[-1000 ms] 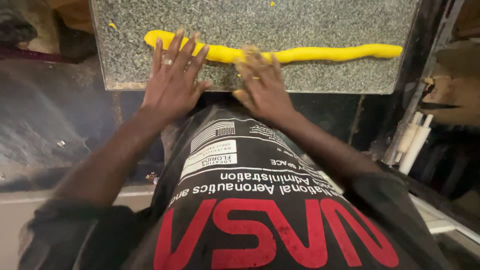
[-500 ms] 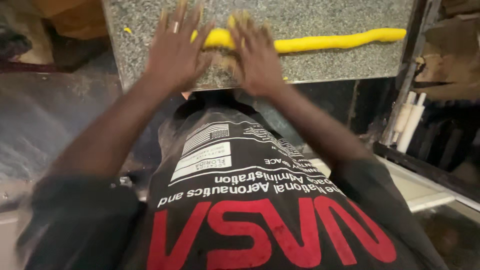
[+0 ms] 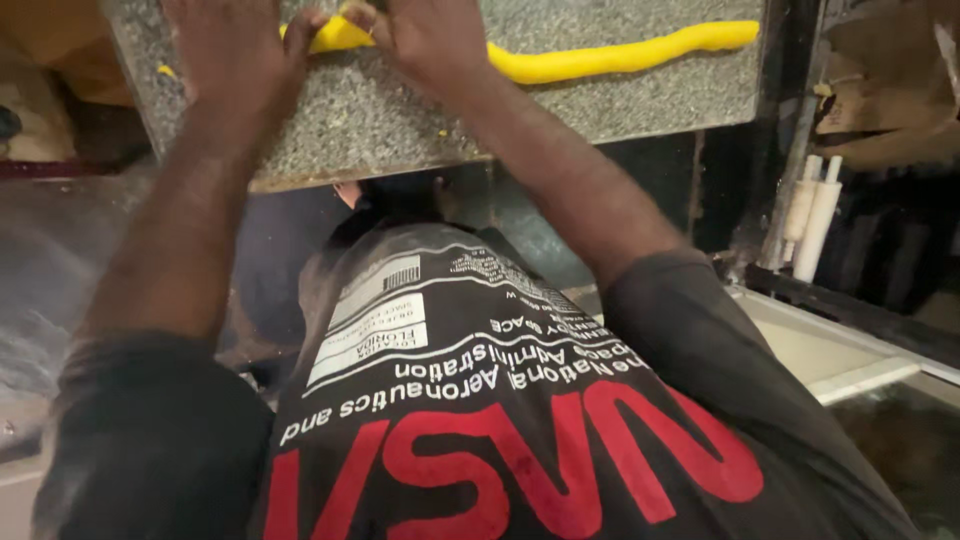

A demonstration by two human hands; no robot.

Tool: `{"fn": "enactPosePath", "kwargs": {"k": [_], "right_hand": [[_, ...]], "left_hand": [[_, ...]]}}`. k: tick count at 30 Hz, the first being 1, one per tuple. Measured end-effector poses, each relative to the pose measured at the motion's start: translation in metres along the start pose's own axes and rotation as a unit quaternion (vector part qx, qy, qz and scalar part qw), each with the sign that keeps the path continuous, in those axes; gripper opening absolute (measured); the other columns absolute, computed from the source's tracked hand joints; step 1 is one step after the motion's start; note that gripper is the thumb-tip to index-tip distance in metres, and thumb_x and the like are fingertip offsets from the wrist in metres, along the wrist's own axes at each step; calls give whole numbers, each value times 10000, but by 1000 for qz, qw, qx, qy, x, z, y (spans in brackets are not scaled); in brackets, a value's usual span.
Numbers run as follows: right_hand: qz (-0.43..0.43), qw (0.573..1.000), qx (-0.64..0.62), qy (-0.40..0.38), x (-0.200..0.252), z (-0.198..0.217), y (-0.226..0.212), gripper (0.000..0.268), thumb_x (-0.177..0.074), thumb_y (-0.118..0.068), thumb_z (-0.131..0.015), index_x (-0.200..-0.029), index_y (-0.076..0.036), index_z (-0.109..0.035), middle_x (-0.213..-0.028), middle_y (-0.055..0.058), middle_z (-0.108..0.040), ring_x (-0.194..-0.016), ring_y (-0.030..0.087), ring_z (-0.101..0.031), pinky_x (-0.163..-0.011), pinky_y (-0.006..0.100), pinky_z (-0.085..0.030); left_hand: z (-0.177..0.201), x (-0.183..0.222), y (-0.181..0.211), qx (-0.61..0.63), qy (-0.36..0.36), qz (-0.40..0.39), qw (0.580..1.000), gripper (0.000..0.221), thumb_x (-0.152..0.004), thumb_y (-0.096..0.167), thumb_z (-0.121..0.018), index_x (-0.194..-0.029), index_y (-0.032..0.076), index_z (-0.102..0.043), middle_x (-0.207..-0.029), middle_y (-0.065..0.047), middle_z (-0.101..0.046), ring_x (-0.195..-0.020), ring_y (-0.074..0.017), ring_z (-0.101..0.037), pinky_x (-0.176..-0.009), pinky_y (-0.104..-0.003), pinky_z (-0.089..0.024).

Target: The person rolls a piece of yellow dough into a long cylinder and then uses a red scraper to cut it into small pieces.

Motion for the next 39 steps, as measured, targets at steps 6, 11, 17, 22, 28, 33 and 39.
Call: {"fn": "enactPosePath", "kwargs": {"k": [6,11,17,22,28,33,39], "right_hand": [[206,957,54,200,87,-11,-4,760,-1051,-547,-600,-1593,-68,-365,-1618,214,-325,-1496,423,-314,-1202,640,-203],[179,972,-34,148,143,-15,42,684,-1081,-521,-583,-1602,-110,-418,-1656,176,-297,-1539,391,-302,-1272,586,-193],[117,952,-118,258,162,9,132,589,-1181,-352,-589,-1636,-32,-396,-1676,234,-370,-1571,411,-348,-1318,529,-289],[161,955,-110,225,172,-4,123,582,-1138,-377,-570,-1590,-29,-455,-1636,223,-424,-1557,376,-371,-1309,591,-230],[286,951,8,113,136,-31,37,749,-1077,-544,-515,-1589,-6,-414,-1652,225,-377,-1562,400,-262,-1242,640,-87],[182,977,46,97,58,1,-13,693,-1078,-533,-519,-1583,-70,-414,-1626,187,-377,-1523,412,-275,-1213,669,-114],[55,998,-7,-37,13,16,-3,648,-1124,-551,-437,-1622,-136,-410,-1640,146,-424,-1486,372,-350,-1232,567,-245]], "left_hand": [[-23,60,12,-85,117,-158,977,790,-1072,548,-607,-1651,45,-420,-1680,-295,-306,-1558,-457,-199,-1231,-631,-74],[-31,108,5,-59,66,-98,991,744,-1017,457,-645,-1634,98,-433,-1672,-252,-318,-1586,-418,-197,-1268,-643,-57],[-4,121,-17,18,292,-7,956,546,-1132,283,-628,-1583,12,-483,-1636,-235,-423,-1576,-436,-304,-1302,-636,-166],[-19,142,2,123,244,21,962,520,-1105,375,-624,-1525,98,-498,-1601,-171,-450,-1550,-352,-343,-1276,-531,-273],[-54,119,46,-57,88,-80,991,881,-930,561,-639,-1615,86,-357,-1663,-239,-275,-1528,-427,-150,-1193,-631,-40],[-39,51,30,-118,116,-63,984,712,-1095,505,-549,-1652,103,-362,-1660,-247,-331,-1544,-447,-204,-1210,-682,-59],[-11,-2,1,68,-74,87,991,646,-1133,615,-396,-1556,134,-473,-1524,-225,-506,-1436,-434,-437,-1217,-619,-295]]}}
Point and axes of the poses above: each hand's wrist, its own x-axis away from the middle knuckle, its own z-axis out of the back of the hand, y = z × x, the point moved 2 cm from there along -x, towards the middle knuckle
